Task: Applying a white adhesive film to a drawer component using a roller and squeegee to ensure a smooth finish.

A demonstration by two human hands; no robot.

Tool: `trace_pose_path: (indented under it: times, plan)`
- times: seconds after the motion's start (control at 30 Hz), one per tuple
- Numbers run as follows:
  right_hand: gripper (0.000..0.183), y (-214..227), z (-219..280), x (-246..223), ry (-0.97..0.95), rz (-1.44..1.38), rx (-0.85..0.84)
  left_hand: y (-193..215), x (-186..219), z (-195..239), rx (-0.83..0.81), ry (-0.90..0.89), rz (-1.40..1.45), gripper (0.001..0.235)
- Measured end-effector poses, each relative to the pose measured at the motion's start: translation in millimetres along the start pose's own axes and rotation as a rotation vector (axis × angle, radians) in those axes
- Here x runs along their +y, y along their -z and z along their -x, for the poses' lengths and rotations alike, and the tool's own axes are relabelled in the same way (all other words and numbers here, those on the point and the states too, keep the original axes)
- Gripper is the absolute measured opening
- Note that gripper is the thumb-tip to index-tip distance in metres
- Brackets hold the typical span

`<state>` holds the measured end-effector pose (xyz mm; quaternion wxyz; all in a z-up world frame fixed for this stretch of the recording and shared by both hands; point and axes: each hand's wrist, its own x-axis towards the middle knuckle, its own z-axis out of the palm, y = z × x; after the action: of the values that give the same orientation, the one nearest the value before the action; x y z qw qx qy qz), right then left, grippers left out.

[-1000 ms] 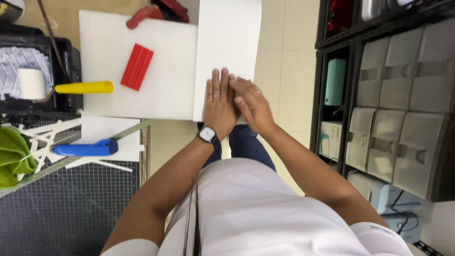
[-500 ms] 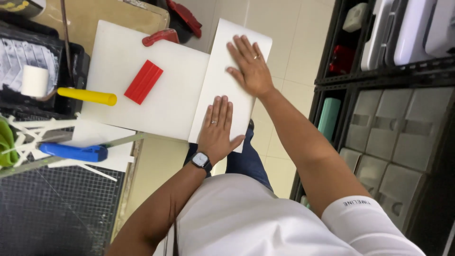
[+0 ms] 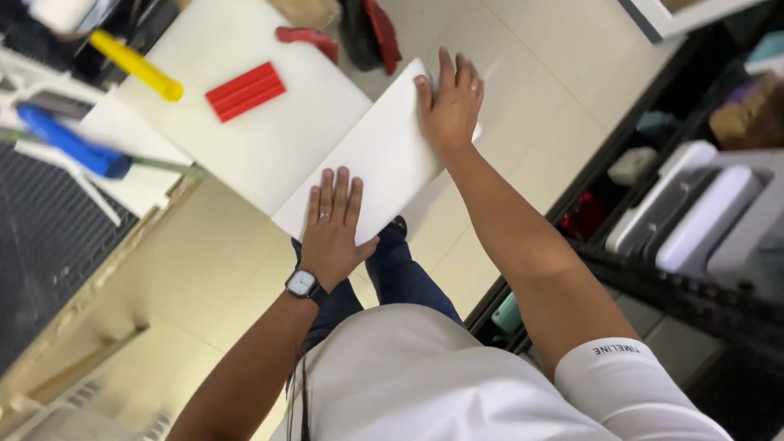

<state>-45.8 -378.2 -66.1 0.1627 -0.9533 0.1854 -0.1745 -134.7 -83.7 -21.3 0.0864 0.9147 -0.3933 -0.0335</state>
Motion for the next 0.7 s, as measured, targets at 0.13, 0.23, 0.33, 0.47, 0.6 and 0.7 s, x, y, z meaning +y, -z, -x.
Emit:
trace_pose_path:
  times: [0.13,0.23,0.33,0.47,0.6,0.7]
  plan:
    - [0.037,5.9,-20.2,-87.2,0.571,-0.415,0.028,-4.9,5.7,5.0,0.065,0.058,0.01,0.121]
    - [0.034,-31.9,-21.5,-153.2,0.949,-0.23,-0.223,-12.5,20.5,19.4,0.107,0.204,0.036,0.114]
    - [0.051,-72.1,-29.1,-196.4,0.968,-0.126,-0.406,-14.2,40.8,42.3,0.129,0.384,0.108,0.105]
    - [0.063,-109.0,-39.4,-218.4,0.943,-0.088,-0.218,-15.6,58.4,69.5,0.441,0.9,0.523,0.091]
    - [0.059,-65.1,-30.0,-228.1,0.727,-0.209,-0.334,-19.8,56.8,63.6,0.722,1.285,1.126,0.061]
    - [0.049,-32.8,4.2,-215.1,0.83,-0.231,-0.293,-11.2,46.3,65.8,0.72,1.332,1.236,0.043]
